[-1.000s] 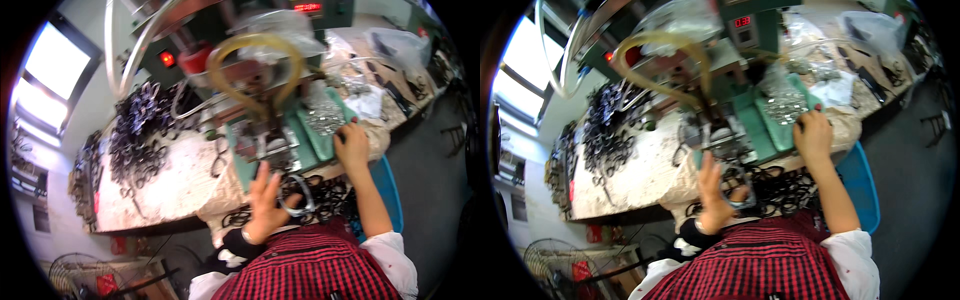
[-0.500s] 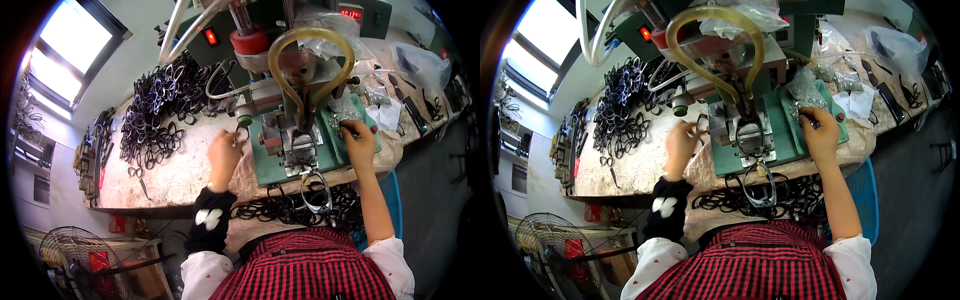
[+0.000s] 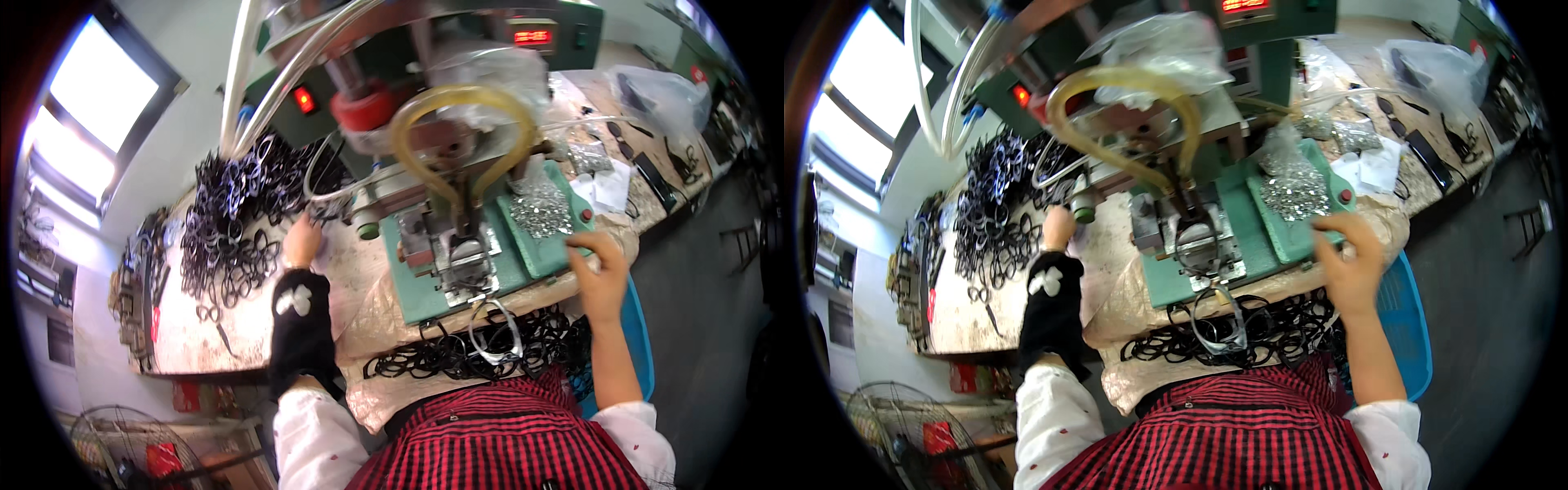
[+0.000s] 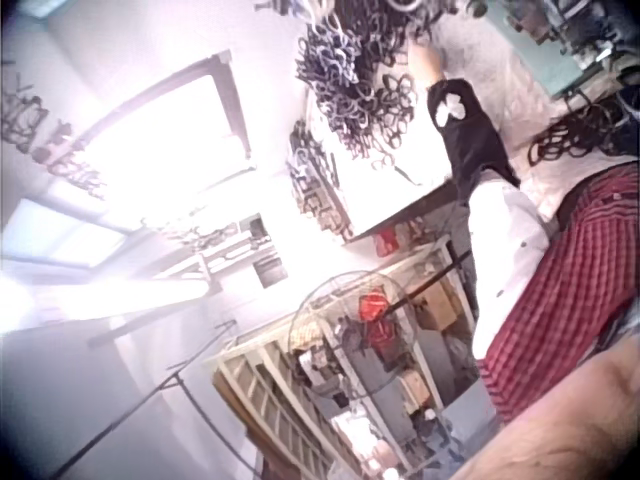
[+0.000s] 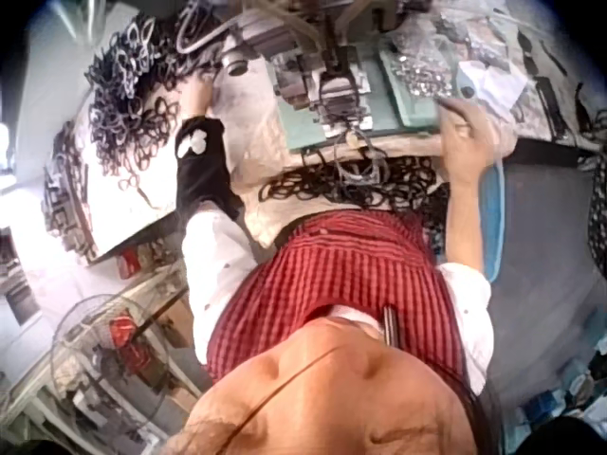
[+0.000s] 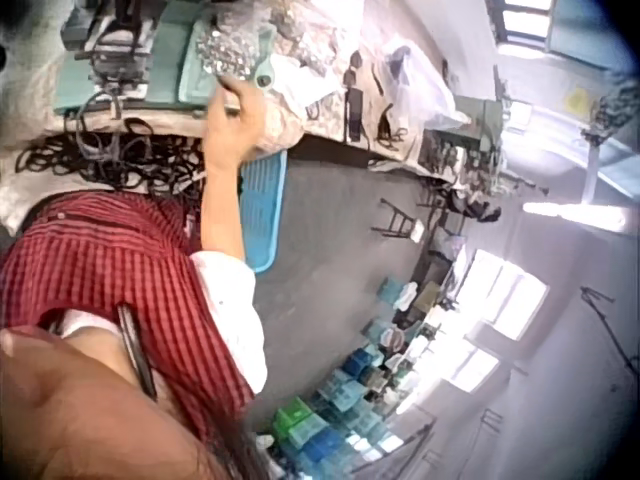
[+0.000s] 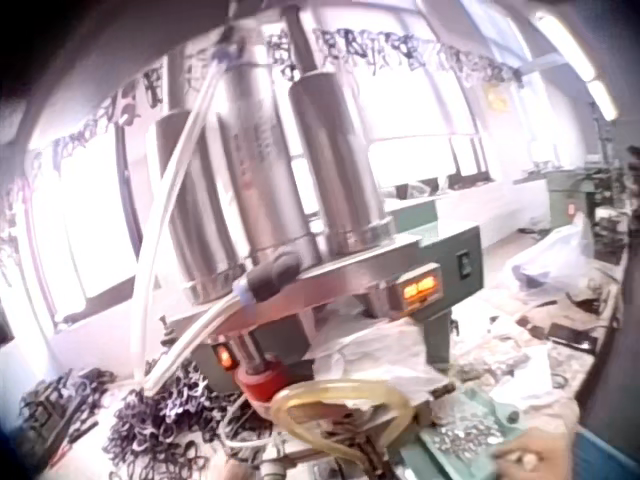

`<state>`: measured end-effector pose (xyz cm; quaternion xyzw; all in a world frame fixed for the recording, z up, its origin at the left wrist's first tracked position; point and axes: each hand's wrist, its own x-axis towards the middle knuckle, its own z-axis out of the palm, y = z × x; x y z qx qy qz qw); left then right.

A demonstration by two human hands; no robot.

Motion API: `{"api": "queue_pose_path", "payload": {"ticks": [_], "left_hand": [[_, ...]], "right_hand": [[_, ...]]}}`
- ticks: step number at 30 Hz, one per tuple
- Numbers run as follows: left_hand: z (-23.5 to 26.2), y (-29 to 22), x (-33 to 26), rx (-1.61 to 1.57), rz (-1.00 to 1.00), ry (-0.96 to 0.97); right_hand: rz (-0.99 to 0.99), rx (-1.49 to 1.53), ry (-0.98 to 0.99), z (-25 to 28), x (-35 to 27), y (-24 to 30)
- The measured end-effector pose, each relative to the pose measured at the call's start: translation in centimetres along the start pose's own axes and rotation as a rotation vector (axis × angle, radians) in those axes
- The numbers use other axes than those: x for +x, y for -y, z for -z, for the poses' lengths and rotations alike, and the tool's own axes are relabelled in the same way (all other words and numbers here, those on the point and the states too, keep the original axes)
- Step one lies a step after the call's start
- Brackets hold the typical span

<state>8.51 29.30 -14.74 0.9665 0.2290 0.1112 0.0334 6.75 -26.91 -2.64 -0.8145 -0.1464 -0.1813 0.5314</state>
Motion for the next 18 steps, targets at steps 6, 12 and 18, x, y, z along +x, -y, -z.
{"api": "queue_pose_path", "payload": {"ticks": [6, 12, 18], "left_hand": [[2.9, -7.3, -7.2, 0.017, -0.102, 0.043], [12.1, -12.9, -15.8, -1.245, -0.025, -0.192], [22.5, -22.2, -16.0, -1.261, -0.696, -0.504]], "right_hand": [[0.070, 0.408, 0.036, -8.1, 4.3, 3.7], [-0.150, 0.631, 0.081, -9.7, 2.5, 4.8], [-0.327, 0.925, 0.155, -9.5, 2.3, 6.9]]}}
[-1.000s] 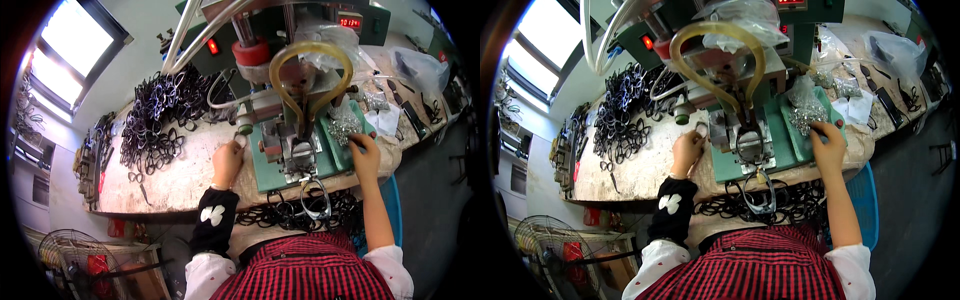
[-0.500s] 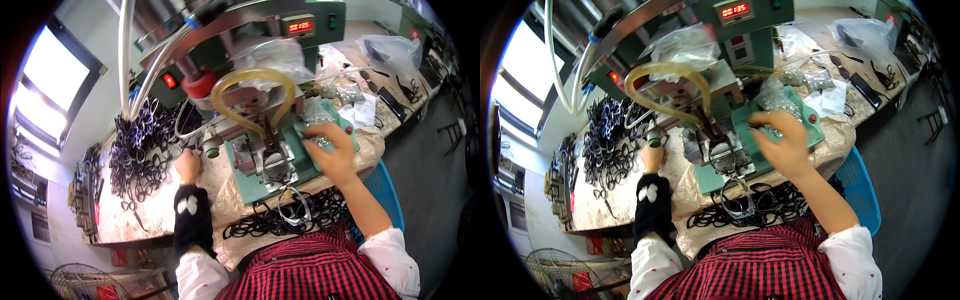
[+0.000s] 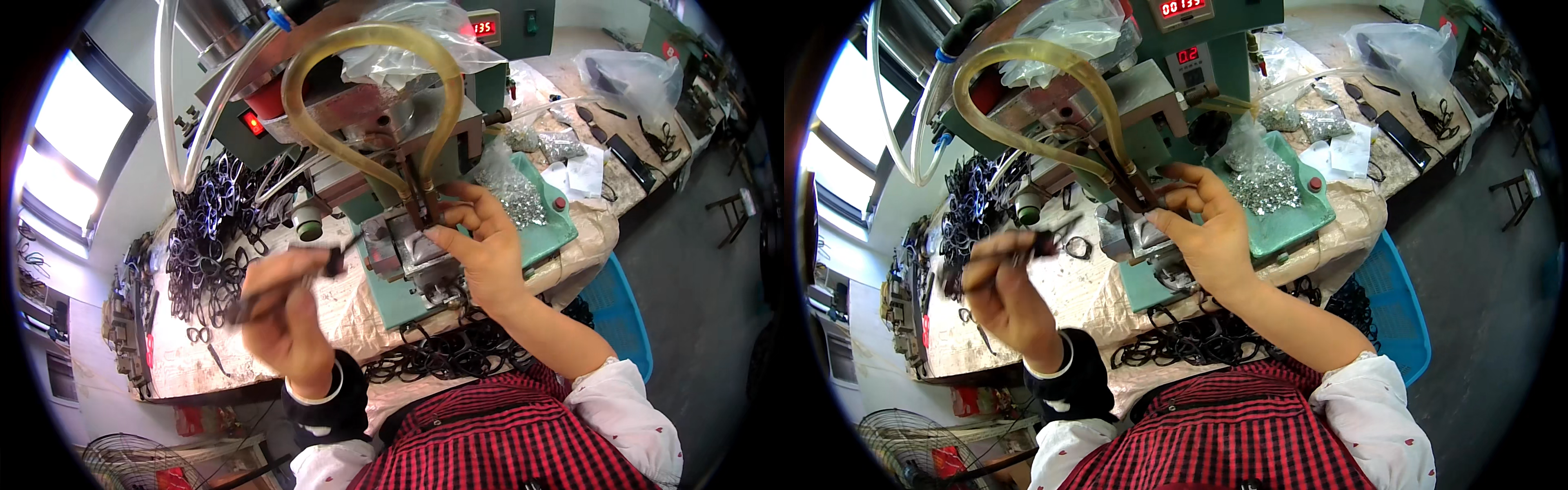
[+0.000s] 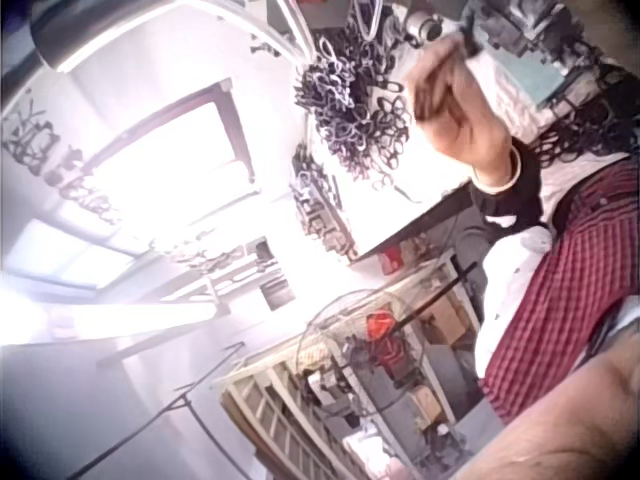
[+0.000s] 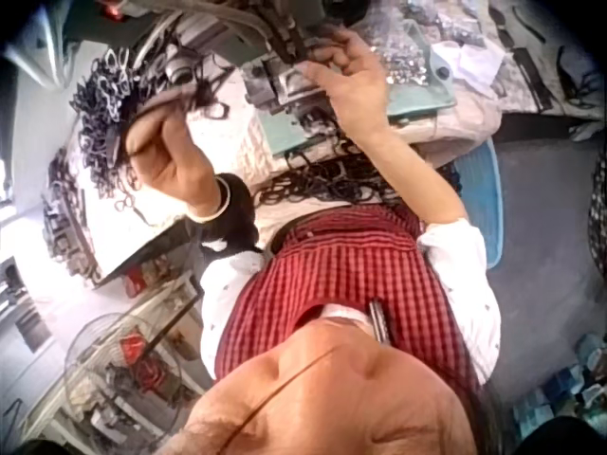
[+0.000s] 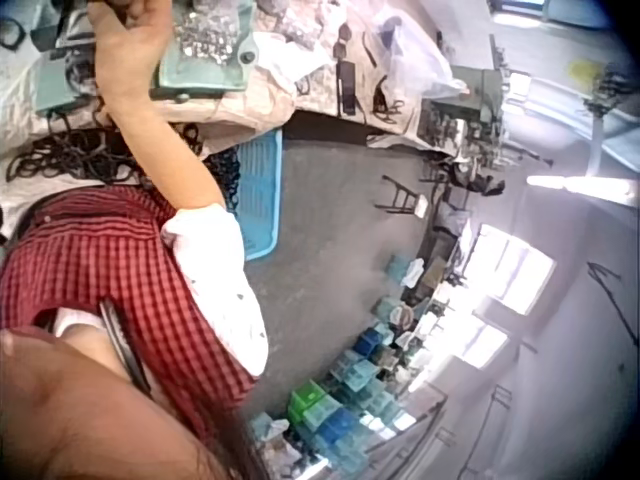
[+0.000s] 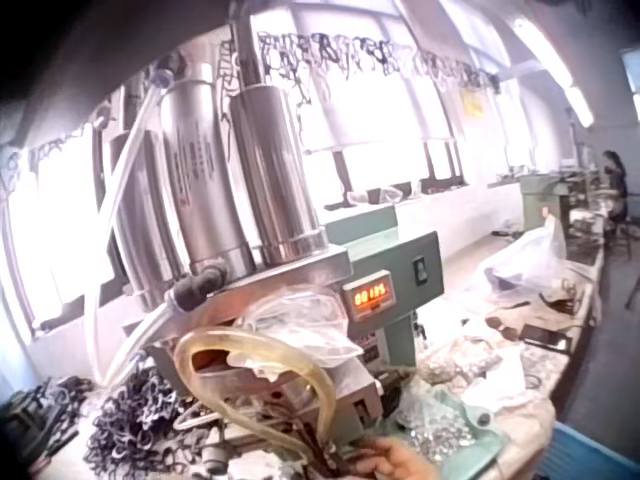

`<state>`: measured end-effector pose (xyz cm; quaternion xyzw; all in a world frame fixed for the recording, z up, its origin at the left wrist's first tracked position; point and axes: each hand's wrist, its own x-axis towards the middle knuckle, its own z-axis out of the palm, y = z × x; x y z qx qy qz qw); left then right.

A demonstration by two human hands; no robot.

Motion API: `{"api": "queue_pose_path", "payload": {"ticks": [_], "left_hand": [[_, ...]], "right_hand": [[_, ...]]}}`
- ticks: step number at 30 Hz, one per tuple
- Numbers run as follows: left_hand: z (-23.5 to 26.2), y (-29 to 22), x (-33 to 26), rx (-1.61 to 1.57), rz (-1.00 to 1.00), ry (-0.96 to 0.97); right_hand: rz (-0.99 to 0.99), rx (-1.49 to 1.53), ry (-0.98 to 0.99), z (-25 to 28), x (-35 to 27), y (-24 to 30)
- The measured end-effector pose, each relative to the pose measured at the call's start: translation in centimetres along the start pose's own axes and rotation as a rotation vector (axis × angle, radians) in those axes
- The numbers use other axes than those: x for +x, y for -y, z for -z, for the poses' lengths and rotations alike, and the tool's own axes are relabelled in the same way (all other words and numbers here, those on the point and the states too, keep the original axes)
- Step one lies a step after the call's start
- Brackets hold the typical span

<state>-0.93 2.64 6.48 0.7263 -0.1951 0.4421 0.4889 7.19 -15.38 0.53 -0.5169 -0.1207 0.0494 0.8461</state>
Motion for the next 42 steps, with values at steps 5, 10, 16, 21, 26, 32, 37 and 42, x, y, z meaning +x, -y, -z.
{"api": "queue_pose_path", "payload": {"ticks": [5, 10, 16, 21, 26, 32, 37, 42], "left_hand": [[-1.8, 0.3, -0.1, -0.075, -0.014, -0.079], [-3.7, 1.9, -3.5, 0.257, -0.366, 0.432], [-4.7, 2.3, -4.4, 0.278, -0.353, 0.488], [-4.4, 1.7, -4.5, 0.282, -0.309, 0.521], [-4.8, 2.3, -4.6, 0.249, -0.296, 0.492], [-4.4, 0.1, -9.2, 0.341, -0.120, 0.301], [1.3, 2.2, -8.6, 0.835, -0.010, -0.083], [9.8, 16.0, -7.2, 1.190, 0.138, 0.161]], "right_hand": [[0.044, -0.142, 0.066, -0.1, -1.8, 2.0], [0.186, -0.835, -0.044, 7.3, 0.3, 0.1], [0.373, -1.028, -0.203, 13.4, -0.1, -0.8], [0.200, -1.026, -0.185, 14.9, 0.4, 0.0], [0.266, -1.354, -0.050, 14.6, -0.9, -0.6], [0.476, -1.451, -0.009, 13.8, -0.1, -2.5], [0.364, -1.112, -0.282, 14.1, -1.3, -2.7], [0.534, -1.106, -0.073, 10.5, 1.1, -2.4]]}}
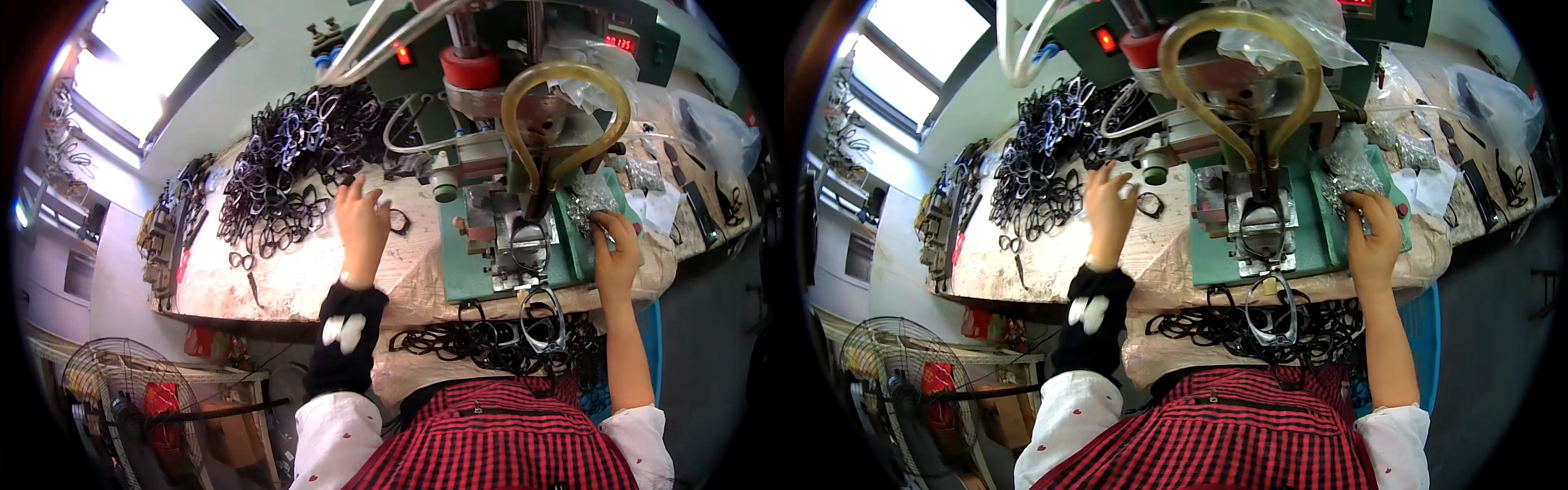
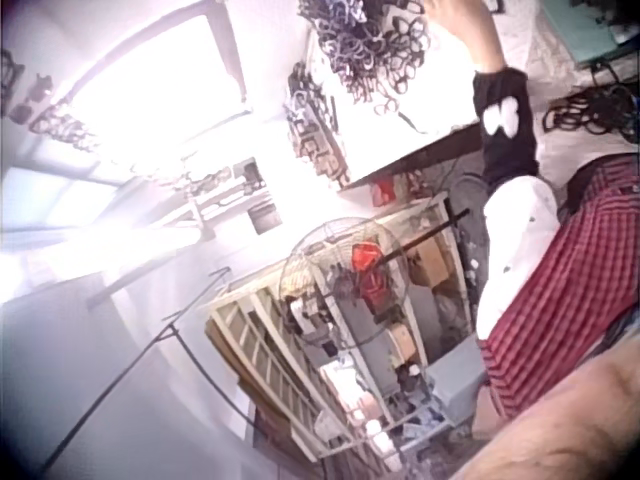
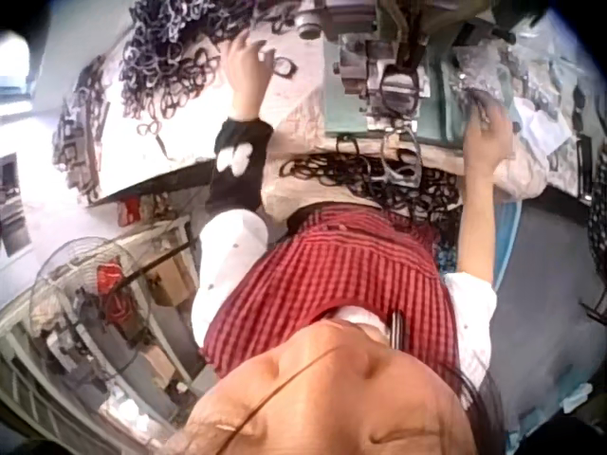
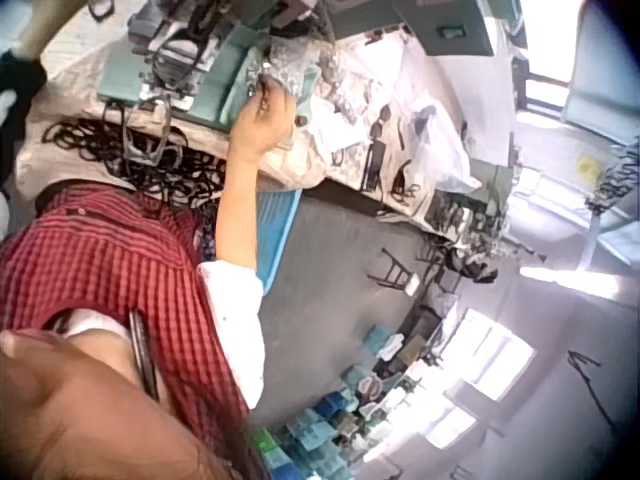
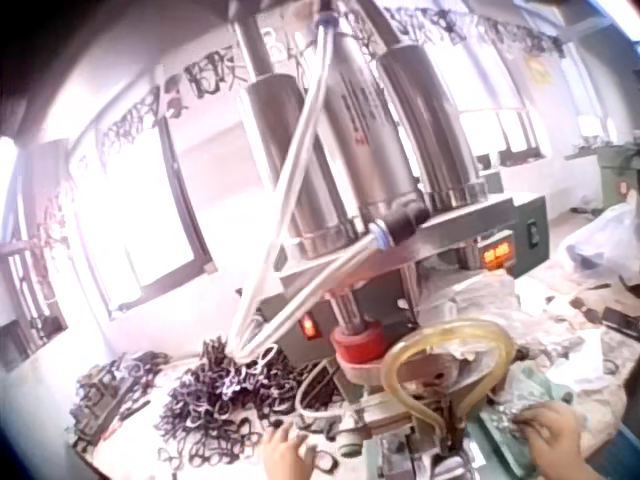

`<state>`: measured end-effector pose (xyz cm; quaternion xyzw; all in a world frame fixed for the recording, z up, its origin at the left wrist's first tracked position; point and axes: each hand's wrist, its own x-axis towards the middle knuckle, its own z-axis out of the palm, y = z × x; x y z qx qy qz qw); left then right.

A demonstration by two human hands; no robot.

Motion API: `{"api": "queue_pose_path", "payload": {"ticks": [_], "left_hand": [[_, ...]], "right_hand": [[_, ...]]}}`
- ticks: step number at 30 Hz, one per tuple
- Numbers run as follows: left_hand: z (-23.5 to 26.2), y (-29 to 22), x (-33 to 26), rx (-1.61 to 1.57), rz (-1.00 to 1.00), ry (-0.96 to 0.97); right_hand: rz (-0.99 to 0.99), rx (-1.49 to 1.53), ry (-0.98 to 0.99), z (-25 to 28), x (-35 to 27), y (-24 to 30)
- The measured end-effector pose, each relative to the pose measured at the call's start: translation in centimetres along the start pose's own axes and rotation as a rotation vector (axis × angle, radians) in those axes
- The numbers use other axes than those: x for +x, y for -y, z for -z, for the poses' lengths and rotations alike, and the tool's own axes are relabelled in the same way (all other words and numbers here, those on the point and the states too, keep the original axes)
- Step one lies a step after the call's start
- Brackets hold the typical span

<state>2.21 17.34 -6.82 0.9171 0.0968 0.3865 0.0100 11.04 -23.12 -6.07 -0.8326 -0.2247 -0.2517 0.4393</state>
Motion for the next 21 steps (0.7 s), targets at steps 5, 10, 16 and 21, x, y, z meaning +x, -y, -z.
{"api": "queue_pose_path", "payload": {"ticks": [5, 10, 16, 21], "left_hand": [[-7.0, 6.8, -1.6, 0.039, -0.129, -0.032], [-4.1, 15.6, 0.9, 0.480, 0.446, 0.223], [-6.8, 17.1, -3.9, 0.362, 0.601, 0.270], [-6.2, 9.2, -4.3, 0.117, 0.378, 0.324]], "right_hand": [[-0.248, 0.104, -0.026, -0.6, -1.0, -1.8], [-0.298, -0.111, -0.008, 5.3, -3.7, -2.7], [-0.332, 0.001, -0.094, 7.1, -4.6, -0.4], [-0.112, 0.370, 0.116, 2.7, 1.9, 6.1]]}}
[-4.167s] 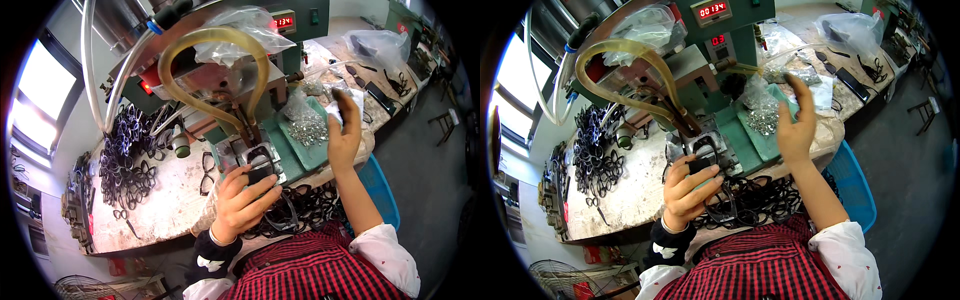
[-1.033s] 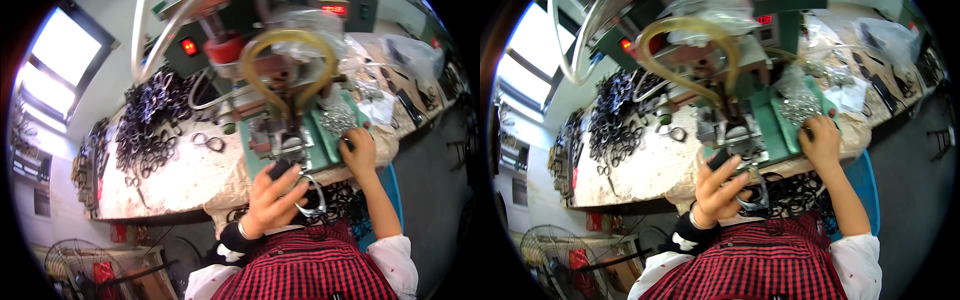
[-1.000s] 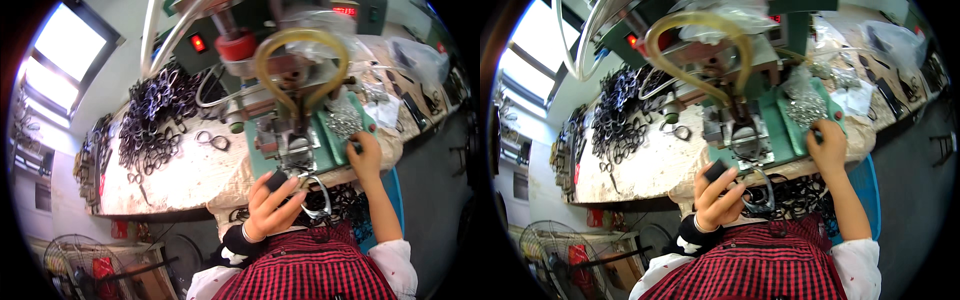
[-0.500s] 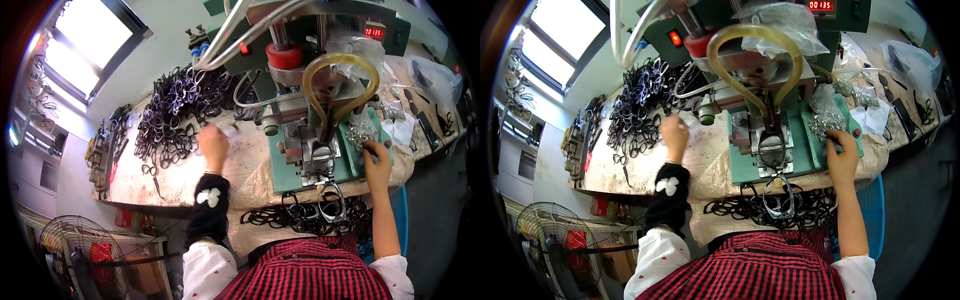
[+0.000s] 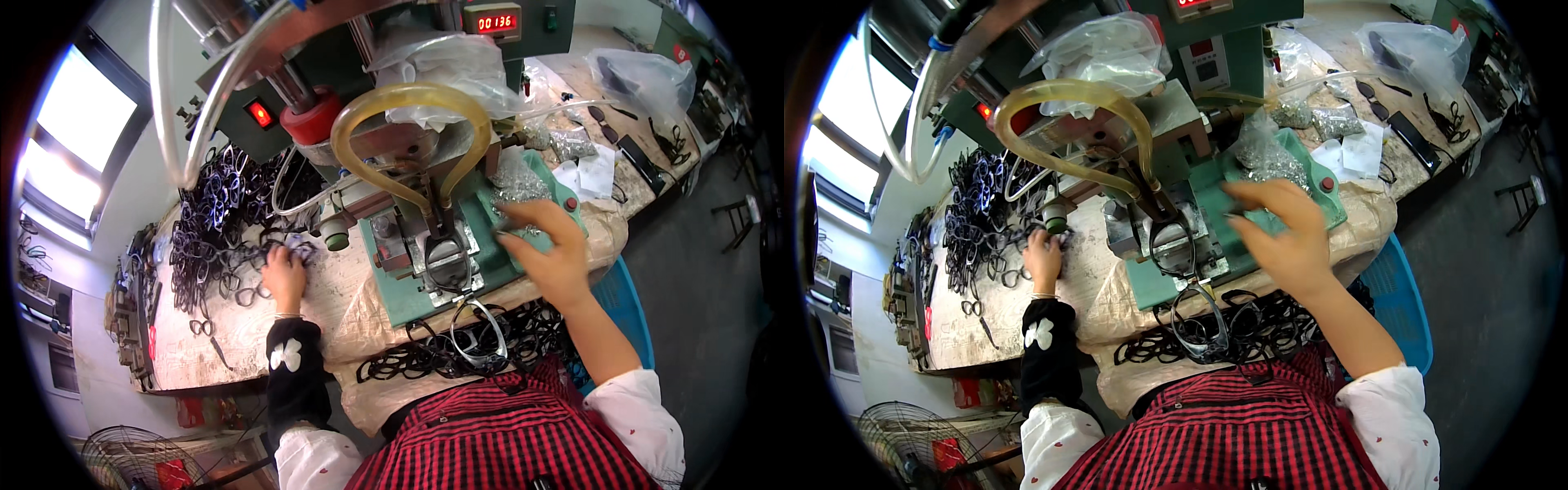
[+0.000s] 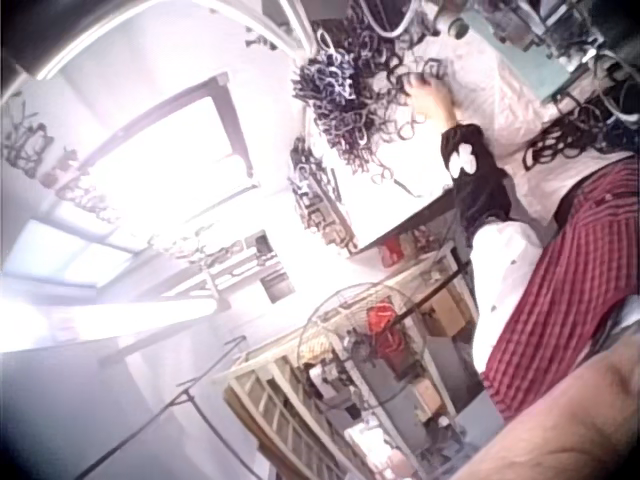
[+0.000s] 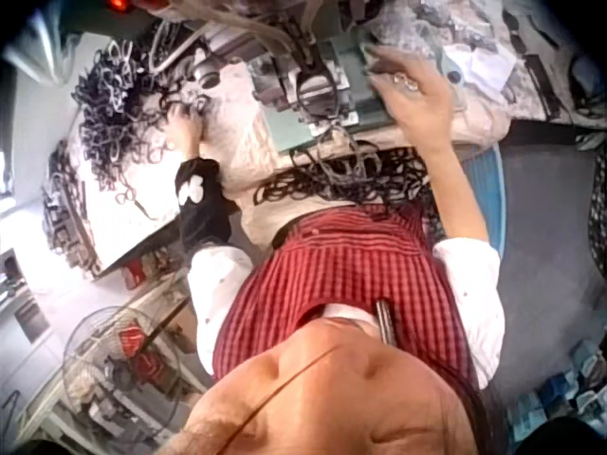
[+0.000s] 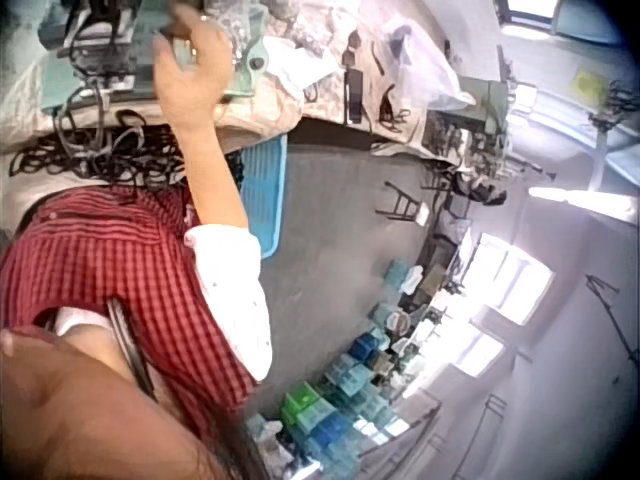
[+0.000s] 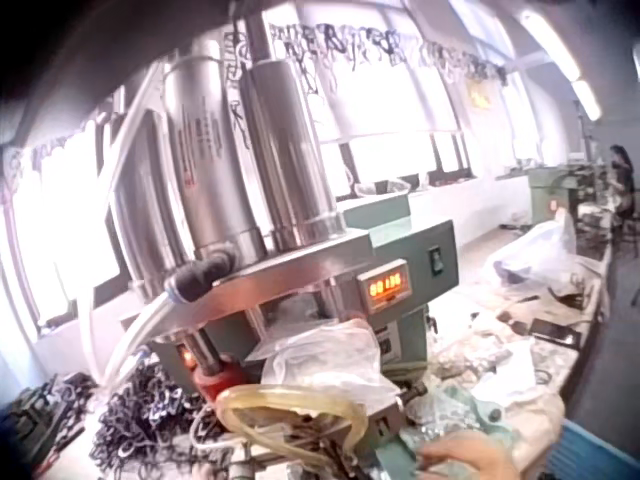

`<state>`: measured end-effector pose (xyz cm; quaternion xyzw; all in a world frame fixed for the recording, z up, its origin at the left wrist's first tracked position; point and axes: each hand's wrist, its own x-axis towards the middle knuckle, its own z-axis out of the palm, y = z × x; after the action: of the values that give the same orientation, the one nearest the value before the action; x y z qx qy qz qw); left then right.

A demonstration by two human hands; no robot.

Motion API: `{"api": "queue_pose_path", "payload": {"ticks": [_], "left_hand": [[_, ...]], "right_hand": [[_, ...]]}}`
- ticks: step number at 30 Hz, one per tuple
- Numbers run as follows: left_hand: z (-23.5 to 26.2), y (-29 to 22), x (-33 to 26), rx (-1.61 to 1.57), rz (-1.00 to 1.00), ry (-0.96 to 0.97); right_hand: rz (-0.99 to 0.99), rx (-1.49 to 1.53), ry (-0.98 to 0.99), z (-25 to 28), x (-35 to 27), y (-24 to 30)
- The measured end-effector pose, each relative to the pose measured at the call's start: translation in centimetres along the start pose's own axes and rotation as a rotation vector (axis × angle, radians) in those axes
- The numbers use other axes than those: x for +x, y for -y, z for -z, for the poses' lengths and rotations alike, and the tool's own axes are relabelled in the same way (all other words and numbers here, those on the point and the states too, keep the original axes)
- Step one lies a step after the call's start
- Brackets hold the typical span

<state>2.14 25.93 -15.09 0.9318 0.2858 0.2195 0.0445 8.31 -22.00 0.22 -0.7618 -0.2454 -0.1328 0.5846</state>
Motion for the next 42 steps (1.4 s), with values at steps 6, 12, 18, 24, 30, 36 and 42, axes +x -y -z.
{"api": "queue_pose_path", "payload": {"ticks": [6, 12, 18, 24, 30, 36, 42], "left_hand": [[7.7, -9.4, -4.5, -0.465, -0.061, -0.207], [19.6, -19.7, -7.7, -1.474, -0.457, -0.269], [21.0, -23.7, -6.0, -1.401, -0.539, -0.387], [17.9, -24.4, -9.5, -0.869, -1.144, -0.206], [16.2, -25.3, -9.8, -0.812, -1.191, -0.155], [15.9, -24.8, -9.6, -0.802, -1.190, -0.136], [16.0, -23.7, -13.1, -0.814, -0.973, -0.091]], "right_hand": [[-0.139, 0.359, -0.055, -5.4, 1.5, -0.4], [-0.263, 0.628, -0.011, -5.7, 1.4, 1.2], [-0.352, 0.586, -0.010, -5.2, 0.2, 4.1], [-0.160, 0.261, 0.126, -1.9, 1.8, 1.6], [-0.092, 0.040, -0.467, 3.4, 1.0, -9.8], [-0.174, -0.559, -0.076, 4.8, -3.6, -8.2], [-0.160, -0.820, -0.034, 2.4, -2.9, -7.7]]}}
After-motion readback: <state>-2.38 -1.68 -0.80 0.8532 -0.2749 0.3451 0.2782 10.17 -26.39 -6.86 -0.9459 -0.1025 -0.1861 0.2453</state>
